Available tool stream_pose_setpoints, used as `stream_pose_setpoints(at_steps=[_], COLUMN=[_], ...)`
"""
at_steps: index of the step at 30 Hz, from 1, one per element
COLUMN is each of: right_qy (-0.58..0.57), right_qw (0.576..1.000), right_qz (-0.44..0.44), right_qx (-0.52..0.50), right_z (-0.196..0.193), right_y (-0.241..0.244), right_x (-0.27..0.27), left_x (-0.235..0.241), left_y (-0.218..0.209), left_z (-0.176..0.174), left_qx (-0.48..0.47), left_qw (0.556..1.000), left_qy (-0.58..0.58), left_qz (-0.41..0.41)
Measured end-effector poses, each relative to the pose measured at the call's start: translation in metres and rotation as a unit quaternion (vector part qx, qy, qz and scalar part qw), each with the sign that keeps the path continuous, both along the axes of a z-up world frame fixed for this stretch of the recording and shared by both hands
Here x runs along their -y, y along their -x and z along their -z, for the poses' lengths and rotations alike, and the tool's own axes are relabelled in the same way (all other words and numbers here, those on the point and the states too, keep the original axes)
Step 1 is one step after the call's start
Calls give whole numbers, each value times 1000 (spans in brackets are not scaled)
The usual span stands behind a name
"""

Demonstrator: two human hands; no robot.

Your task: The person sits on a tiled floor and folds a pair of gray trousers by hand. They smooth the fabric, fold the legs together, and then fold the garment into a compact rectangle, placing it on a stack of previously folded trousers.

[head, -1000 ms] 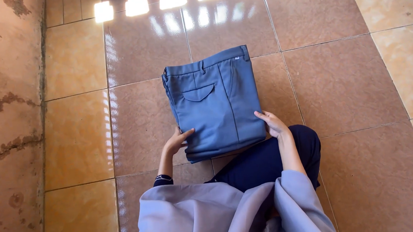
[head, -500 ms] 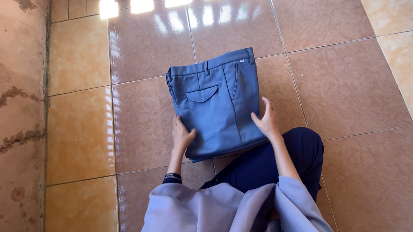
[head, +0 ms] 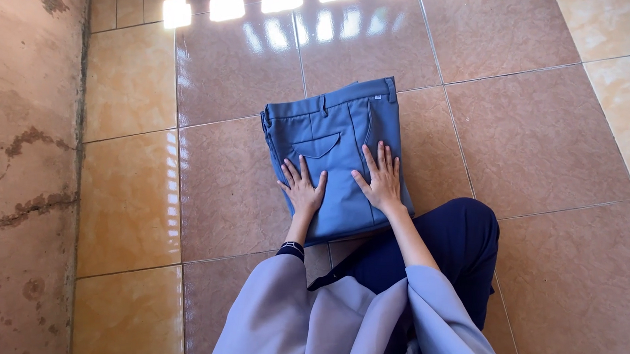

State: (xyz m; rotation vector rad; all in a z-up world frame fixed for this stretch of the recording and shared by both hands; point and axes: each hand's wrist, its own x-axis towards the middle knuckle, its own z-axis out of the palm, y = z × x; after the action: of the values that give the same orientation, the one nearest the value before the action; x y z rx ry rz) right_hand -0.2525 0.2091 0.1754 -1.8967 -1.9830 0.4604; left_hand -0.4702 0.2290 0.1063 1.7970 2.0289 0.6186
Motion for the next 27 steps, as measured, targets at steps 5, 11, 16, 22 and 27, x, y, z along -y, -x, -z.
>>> stream_pose_setpoints(at_steps=[5, 11, 16, 22, 27], right_qy=[-2, -9, -11, -20, -38], right_qw=[1000, 1000, 1000, 1000, 999], right_qz=[6, 7, 8, 4, 13], right_qx=[-2, -3, -8, 1, -19], right_z=[0, -2, -6, -8, -23], right_y=[1, 1, 1, -7, -25], right_x=[0, 0, 1, -2, 3], left_x=[0, -2, -2, -4, -9], left_y=[-1, -2, -2, -6, -29], left_z=[3, 7, 8, 3, -25], left_qx=[-6, -14, -22, -30, -2], left_qw=[1000, 1000, 1000, 999, 994], left_qy=[-8, -7, -5, -7, -113], left_qz=[-3, -3, -3, -12, -3])
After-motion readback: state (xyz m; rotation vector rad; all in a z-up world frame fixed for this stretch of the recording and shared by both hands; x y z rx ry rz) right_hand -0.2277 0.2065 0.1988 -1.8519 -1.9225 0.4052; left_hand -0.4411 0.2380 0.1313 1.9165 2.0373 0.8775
